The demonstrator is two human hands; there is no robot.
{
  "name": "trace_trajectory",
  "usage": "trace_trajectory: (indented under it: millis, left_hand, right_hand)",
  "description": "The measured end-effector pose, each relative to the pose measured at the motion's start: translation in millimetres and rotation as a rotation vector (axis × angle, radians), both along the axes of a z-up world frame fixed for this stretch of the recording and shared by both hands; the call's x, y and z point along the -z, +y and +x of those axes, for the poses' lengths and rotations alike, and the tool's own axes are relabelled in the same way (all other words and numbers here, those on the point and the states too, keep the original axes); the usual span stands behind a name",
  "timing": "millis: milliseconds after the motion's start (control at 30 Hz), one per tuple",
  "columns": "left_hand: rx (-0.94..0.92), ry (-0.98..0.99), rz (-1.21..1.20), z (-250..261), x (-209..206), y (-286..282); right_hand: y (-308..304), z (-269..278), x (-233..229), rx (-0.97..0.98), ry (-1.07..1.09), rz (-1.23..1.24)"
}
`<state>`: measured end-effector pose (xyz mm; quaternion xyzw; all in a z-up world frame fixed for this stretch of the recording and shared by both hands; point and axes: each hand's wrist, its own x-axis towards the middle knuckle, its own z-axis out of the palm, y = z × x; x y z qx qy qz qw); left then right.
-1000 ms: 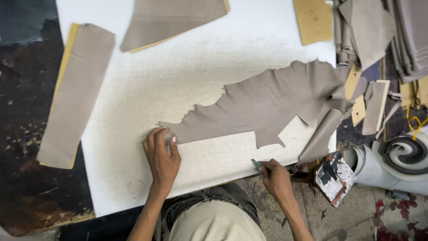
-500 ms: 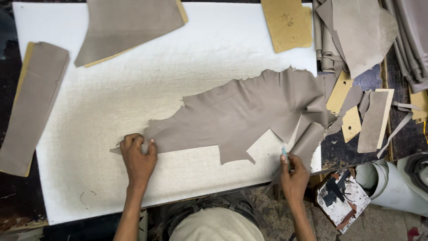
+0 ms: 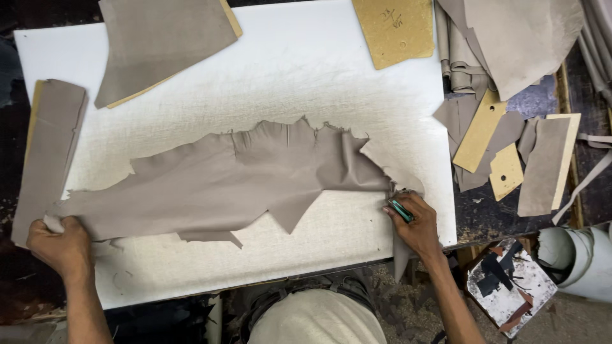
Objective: The person uses a cardboard template and a pen to trace and cut shapes from a large piece of light brown fabric on a worktable. They repeatedly position the template, trace its outline, and remove the template to reveal the cut fabric pieces.
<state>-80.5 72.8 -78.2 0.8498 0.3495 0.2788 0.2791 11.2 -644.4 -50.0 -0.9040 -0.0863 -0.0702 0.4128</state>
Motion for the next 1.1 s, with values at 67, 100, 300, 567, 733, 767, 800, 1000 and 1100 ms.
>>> trace_trajectory:
  millis: [67, 100, 300, 567, 733, 767, 800, 1000, 1100]
  left_hand:
    - [-0.002, 0.132, 0.174, -16.9, 5.1, 6.1]
    - [-0.005, 0.195, 0.260, -21.4, 4.4, 4.1]
    - [0.204, 0.106, 0.176, 4.9, -33.8, -66.1]
    - [0.403, 0.241, 0.256, 71.3, -62.9, -104.6]
    - [0.546, 0.158, 0.191, 62.5, -56.9, -100.3]
    - [0.606, 0.064, 0.163, 57.9, -57.2, -98.6]
    - [0.672, -0.030, 0.131, 53.6, -55.8, -98.9]
    - [0.553, -0.251, -0.302, -16.8, -49.9, -64.3]
    - [0.399, -0.136, -0.096, -49.0, -50.7, -24.4]
  right_hand:
    - [6.2, -3.9, -7.1, 0.035, -0.023, 0.022]
    - [9.2, -2.6, -12.3, 0.111, -0.019, 0.032]
    - [28.3, 26.7, -42.5, 0.261, -0.425, -0.318]
    - [-17.2, 39.8, -36.2, 0.309, 0.068, -0.179]
    - [-63.8, 16.3, -73.7, 0.215, -0.076, -0.061]
    - [-63.7, 16.9, -82.1, 0.205, -0.098, -0.065]
    - [-63.5, 13.9, -92.2, 0.194, -0.112, -0.039]
    - [-57.6, 16.1, -155.0, 0.123, -0.093, 0.154]
    - [-23.7, 62.0, -153.2, 0.170, 0.118, 0.220]
